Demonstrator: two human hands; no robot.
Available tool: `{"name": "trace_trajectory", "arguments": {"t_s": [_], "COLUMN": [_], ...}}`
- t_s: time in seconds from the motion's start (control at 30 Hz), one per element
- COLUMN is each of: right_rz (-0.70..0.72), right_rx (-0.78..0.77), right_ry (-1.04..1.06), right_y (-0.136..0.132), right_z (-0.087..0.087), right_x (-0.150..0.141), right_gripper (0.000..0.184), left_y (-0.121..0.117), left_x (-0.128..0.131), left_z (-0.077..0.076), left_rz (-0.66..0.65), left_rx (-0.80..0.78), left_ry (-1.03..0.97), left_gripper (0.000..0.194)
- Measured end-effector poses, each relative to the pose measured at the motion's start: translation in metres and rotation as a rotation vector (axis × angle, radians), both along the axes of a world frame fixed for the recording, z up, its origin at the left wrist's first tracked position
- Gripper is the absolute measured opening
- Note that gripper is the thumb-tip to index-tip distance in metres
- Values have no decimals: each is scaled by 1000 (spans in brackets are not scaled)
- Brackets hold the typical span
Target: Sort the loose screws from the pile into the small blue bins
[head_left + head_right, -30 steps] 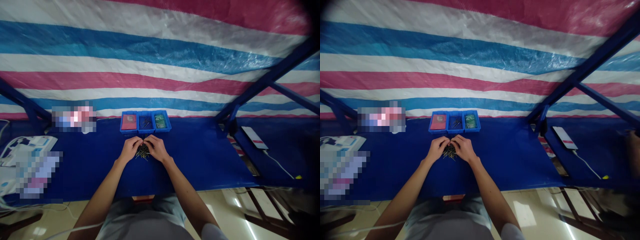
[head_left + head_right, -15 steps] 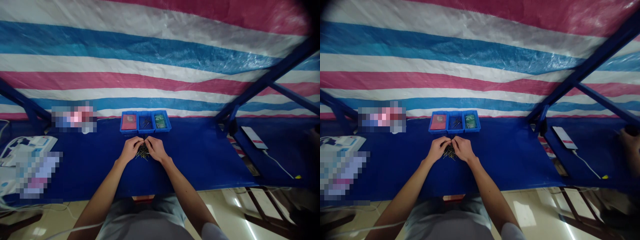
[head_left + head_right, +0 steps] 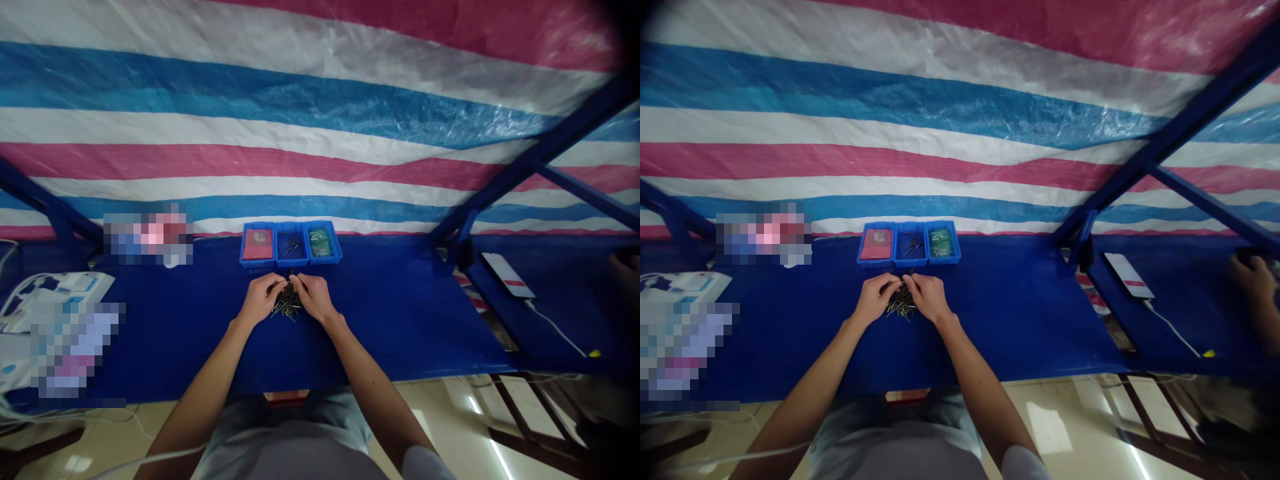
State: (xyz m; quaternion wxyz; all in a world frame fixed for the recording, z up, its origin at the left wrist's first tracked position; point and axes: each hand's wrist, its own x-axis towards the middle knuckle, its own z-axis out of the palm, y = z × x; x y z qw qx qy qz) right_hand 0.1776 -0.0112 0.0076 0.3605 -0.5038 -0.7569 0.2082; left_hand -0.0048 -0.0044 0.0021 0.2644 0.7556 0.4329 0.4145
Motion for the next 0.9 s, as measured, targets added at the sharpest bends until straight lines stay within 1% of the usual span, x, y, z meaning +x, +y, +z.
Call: {"name": "trace_trajectory", "arguments": {"t_s": [0.1, 0.17, 0.27, 0.37, 0.5, 0.67, 0.9], "right_rz": [68, 108, 133, 130, 138, 137, 119], "right_rx": [36, 66, 88, 100, 110, 123, 159], "right_ry": [103, 145, 161, 188, 191, 131, 36], "right_y": [0, 0, 1, 2, 2, 2, 3], "right_z": [1, 0, -3, -6, -6, -7, -9], "right_x": [2, 2, 1, 1, 1, 1, 2], "right_gripper": [27, 23, 22, 23, 22, 22, 25], "left_y": [0, 0, -1, -1, -1, 0, 0], "left_x": [-1, -1, -1, -2, -2, -1, 0], "left_z": [1, 1, 2, 2, 2, 3, 2], "left_rz": [16, 20, 23, 13, -7, -26, -42], "left_rx": [-21, -35, -53, -65, -73, -60, -35], "left_ry": [2, -3, -20, -27, -7, 8, 8], "left_gripper": [28, 29, 29, 31, 30, 32, 27]}}
